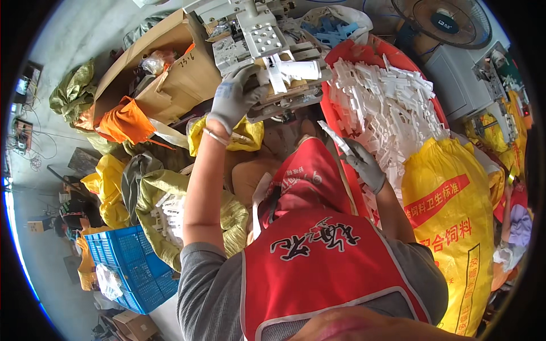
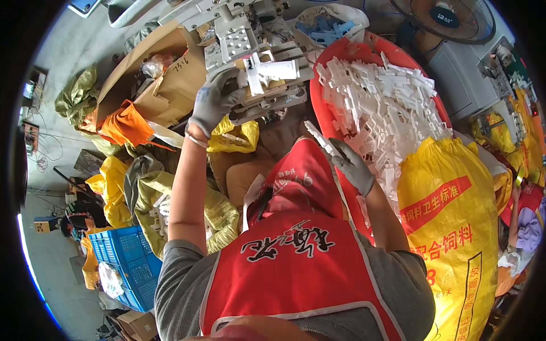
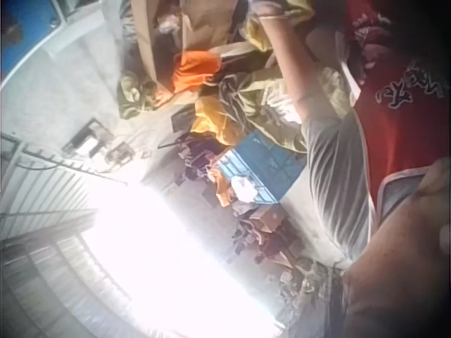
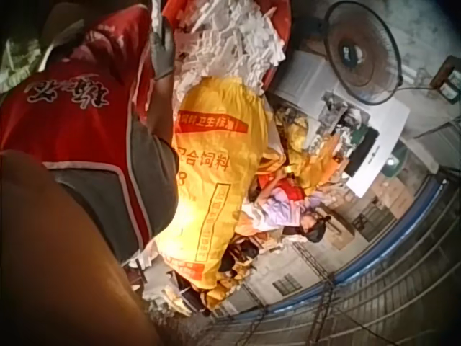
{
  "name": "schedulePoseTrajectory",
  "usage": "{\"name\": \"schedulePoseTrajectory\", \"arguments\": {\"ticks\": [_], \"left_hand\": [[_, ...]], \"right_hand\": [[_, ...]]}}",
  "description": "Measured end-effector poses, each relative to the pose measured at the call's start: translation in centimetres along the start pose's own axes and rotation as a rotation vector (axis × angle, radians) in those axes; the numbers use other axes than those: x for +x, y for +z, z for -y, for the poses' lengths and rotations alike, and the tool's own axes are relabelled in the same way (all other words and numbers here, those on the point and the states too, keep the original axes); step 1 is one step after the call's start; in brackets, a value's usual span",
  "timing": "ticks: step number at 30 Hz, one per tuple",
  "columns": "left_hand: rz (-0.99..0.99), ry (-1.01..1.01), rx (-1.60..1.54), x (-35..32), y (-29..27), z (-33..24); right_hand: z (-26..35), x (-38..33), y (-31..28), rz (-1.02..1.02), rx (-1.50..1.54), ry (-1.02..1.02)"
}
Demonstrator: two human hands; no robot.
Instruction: Assembling white plastic parts onto a specialized machine in a workshop.
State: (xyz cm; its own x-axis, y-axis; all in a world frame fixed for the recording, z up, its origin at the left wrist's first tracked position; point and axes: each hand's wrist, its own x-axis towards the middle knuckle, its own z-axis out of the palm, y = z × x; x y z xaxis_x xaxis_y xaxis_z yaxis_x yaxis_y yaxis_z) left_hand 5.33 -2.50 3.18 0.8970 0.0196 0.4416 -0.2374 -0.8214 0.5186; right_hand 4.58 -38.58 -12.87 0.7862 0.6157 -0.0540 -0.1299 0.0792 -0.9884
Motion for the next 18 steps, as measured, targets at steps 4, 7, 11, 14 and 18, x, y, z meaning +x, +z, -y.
{"name": "schedulePoseTrajectory", "arguments": {"ticks": [4, 7, 11, 14, 18], "left_hand": [[0.057, 0.006, -0.175, 0.8, 0.5, 1.5], [0.059, -0.053, -0.251, 0.6, 0.2, 1.2], [-0.075, -0.04, -0.333, -0.4, 0.1, 2.6], [-0.257, 0.025, -0.184, -2.9, -1.9, 3.3], [-0.477, -0.258, -0.266, -10.9, -3.2, 8.9]], "right_hand": [[2.8, -0.2, -0.4, -0.066, -0.029, -0.011], [5.1, 0.7, -0.3, -0.209, 0.044, -0.075], [7.5, 2.5, -0.6, -0.242, 0.102, -0.185], [6.9, 3.0, -1.3, -0.293, 0.021, -0.258], [6.8, 0.9, -0.4, -0.36, -0.16, -0.234]]}}
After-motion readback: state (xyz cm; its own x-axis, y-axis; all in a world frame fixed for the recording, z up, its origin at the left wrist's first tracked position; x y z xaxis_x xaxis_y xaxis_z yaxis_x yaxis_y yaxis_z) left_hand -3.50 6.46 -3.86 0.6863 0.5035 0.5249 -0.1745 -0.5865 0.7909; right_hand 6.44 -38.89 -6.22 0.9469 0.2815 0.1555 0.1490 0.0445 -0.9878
